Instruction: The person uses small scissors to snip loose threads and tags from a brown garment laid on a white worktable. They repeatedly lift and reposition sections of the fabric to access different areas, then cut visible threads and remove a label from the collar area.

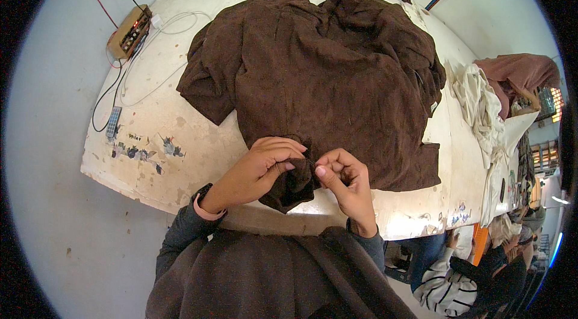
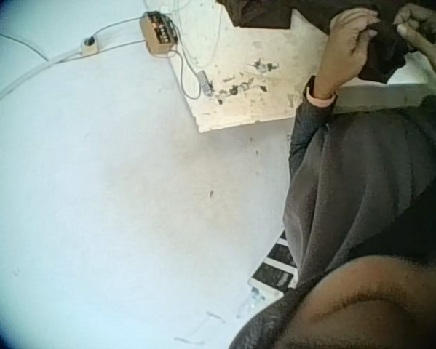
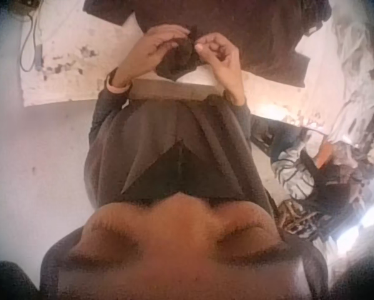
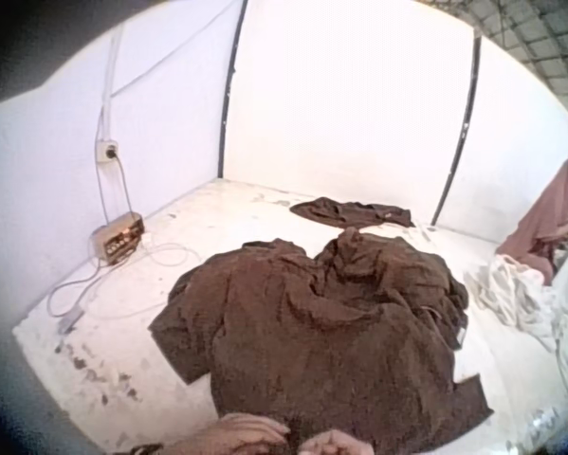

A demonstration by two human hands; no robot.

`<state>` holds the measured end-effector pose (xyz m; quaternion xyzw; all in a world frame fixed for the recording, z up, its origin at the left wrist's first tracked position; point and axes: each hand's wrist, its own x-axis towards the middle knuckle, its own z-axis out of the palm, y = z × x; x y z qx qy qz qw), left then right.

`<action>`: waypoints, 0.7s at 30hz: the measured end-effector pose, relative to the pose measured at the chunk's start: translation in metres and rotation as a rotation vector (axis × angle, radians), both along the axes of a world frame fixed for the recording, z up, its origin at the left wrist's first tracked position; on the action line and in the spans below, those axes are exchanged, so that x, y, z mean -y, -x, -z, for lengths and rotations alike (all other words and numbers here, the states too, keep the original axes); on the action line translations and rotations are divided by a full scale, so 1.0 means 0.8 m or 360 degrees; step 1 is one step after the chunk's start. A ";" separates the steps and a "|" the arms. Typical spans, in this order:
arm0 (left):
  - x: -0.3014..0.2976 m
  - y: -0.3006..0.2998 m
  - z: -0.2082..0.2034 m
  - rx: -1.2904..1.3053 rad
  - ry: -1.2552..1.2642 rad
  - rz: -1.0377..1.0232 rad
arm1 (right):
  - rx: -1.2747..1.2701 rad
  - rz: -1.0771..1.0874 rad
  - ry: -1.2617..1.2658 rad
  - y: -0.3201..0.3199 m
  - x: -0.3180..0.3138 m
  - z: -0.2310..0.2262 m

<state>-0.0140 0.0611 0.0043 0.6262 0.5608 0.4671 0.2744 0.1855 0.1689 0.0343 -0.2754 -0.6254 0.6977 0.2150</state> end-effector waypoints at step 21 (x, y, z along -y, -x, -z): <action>0.119 0.260 0.017 -0.0012 -0.0157 -0.1913 | 0.0406 0.0527 -0.0659 -0.078 -0.046 0.027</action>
